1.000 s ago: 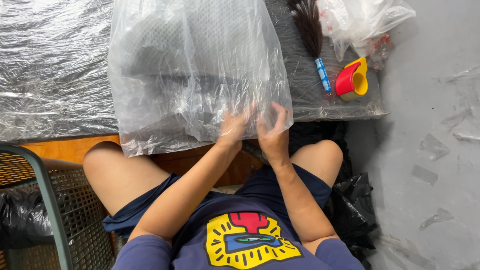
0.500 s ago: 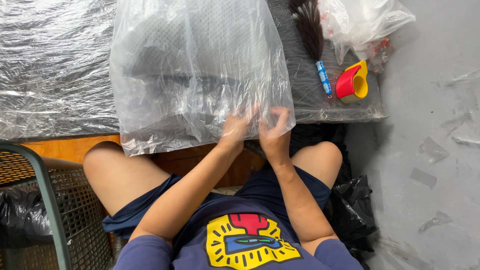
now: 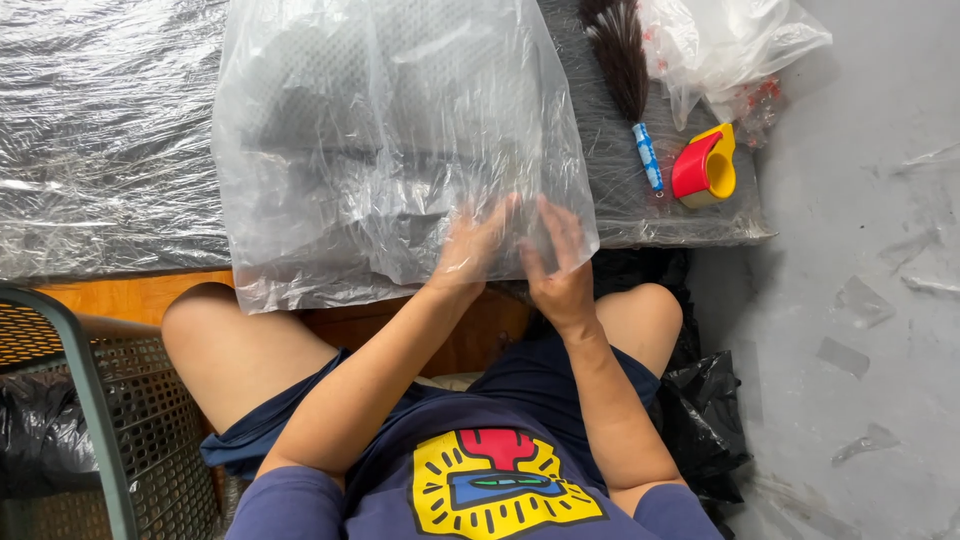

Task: The person sits on the floor and uses a feather duster to clean a pillow wrapped in a clear plastic bag. They then fold the plastic bag over the pillow and tie the open end into a knot to secure the package.

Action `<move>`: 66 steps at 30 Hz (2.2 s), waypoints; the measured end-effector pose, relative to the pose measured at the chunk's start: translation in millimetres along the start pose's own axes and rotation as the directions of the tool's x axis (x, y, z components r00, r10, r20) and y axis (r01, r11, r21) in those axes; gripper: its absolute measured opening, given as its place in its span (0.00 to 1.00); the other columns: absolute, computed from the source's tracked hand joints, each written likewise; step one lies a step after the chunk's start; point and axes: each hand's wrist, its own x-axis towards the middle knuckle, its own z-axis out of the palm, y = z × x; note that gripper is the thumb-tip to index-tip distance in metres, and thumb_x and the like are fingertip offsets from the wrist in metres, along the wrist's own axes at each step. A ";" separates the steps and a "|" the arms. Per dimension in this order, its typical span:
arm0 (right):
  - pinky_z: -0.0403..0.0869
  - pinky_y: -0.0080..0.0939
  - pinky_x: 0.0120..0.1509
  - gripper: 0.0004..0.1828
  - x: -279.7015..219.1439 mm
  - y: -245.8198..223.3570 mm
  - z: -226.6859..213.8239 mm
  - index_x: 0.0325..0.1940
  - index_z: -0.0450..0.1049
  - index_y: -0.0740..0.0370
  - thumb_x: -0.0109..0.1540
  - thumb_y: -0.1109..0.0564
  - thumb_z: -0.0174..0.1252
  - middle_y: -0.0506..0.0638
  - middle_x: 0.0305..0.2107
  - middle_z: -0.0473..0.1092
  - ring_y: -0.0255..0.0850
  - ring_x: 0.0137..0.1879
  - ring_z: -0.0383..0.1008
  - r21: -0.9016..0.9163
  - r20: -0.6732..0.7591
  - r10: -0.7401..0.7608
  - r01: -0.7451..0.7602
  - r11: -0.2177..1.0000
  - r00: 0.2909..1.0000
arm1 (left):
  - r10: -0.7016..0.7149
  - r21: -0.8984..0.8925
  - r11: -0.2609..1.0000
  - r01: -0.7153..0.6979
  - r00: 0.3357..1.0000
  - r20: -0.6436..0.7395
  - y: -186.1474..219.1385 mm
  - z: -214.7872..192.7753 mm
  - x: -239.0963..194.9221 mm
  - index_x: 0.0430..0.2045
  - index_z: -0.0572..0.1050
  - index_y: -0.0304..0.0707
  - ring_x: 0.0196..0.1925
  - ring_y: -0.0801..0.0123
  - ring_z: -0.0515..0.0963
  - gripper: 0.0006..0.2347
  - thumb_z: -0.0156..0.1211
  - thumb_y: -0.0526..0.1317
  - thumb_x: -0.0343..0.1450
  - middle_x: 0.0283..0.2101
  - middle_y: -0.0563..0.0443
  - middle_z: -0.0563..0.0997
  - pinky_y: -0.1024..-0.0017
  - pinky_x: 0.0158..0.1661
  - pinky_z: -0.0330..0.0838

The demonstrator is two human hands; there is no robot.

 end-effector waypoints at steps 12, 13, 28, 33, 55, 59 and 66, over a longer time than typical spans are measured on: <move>0.70 0.56 0.64 0.22 -3.7 -8.5 15.4 0.61 0.65 0.65 0.63 0.64 0.57 0.55 0.51 0.63 0.56 0.58 0.69 0.030 -0.118 0.118 -0.115 0.993 0.986 | 0.028 0.018 0.999 -0.029 0.999 0.020 -7.9 0.9 -4.9 0.57 0.73 0.43 0.54 0.46 0.82 0.38 0.58 0.71 0.61 0.46 0.37 0.85 0.51 0.56 0.74; 0.71 0.56 0.63 0.22 -3.4 -10.6 14.6 0.61 0.64 0.65 0.62 0.65 0.58 0.55 0.51 0.62 0.56 0.58 0.69 0.038 -0.121 0.136 -0.132 0.990 0.983 | 0.032 0.018 0.999 -0.033 0.999 0.023 -7.7 2.1 -5.2 0.58 0.73 0.44 0.54 0.46 0.82 0.37 0.58 0.71 0.61 0.46 0.37 0.85 0.51 0.56 0.74; 0.70 0.57 0.59 0.20 -15.7 -21.1 21.8 0.60 0.63 0.70 0.67 0.58 0.55 0.59 0.50 0.62 0.61 0.56 0.67 0.020 -0.107 0.100 -0.099 0.995 0.989 | 0.098 0.063 0.993 -0.098 0.995 0.007 -29.7 23.6 4.4 0.45 0.81 0.39 0.52 0.44 0.82 0.32 0.53 0.70 0.66 0.42 0.36 0.85 0.48 0.53 0.75; 0.71 0.62 0.66 0.33 -28.8 -57.7 -12.8 0.75 0.56 0.73 0.66 0.64 0.56 0.70 0.72 0.49 0.69 0.70 0.60 -0.073 0.111 0.073 -0.065 0.995 0.991 | 0.086 0.085 0.993 -0.084 0.996 -0.019 -26.5 14.9 6.4 0.53 0.77 0.41 0.56 0.48 0.81 0.36 0.50 0.73 0.66 0.47 0.36 0.84 0.51 0.56 0.74; 0.68 0.62 0.60 0.44 66.3 75.8 32.1 0.66 0.63 0.57 0.57 0.30 0.69 0.64 0.55 0.63 0.57 0.59 0.66 0.433 0.599 0.679 -0.885 0.171 0.425 | 0.812 0.811 0.275 -0.516 0.576 0.090 -134.8 46.6 75.8 0.54 0.78 0.34 0.48 0.49 0.85 0.18 0.64 0.44 0.72 0.41 0.33 0.85 0.55 0.54 0.74; 0.82 0.51 0.37 0.24 76.8 11.1 19.2 0.47 0.78 0.64 0.58 0.45 0.73 0.58 0.32 0.79 0.47 0.37 0.83 0.435 0.677 0.611 -0.893 0.117 0.410 | 0.875 0.991 -0.023 -0.133 0.476 0.084 -147.2 51.5 86.3 0.56 0.76 0.38 0.50 0.53 0.84 0.18 0.62 0.45 0.73 0.47 0.36 0.81 0.59 0.53 0.74; 0.79 0.38 0.42 0.17 83.8 39.2 -2.5 0.34 0.78 0.55 0.62 0.40 0.67 0.44 0.28 0.77 0.33 0.36 0.80 0.302 0.789 0.444 -0.897 0.323 0.425 | 0.920 0.771 -0.350 0.533 0.350 0.176 -162.5 66.9 104.7 0.60 0.73 0.43 0.54 0.58 0.81 0.19 0.58 0.47 0.75 0.55 0.40 0.77 0.67 0.52 0.74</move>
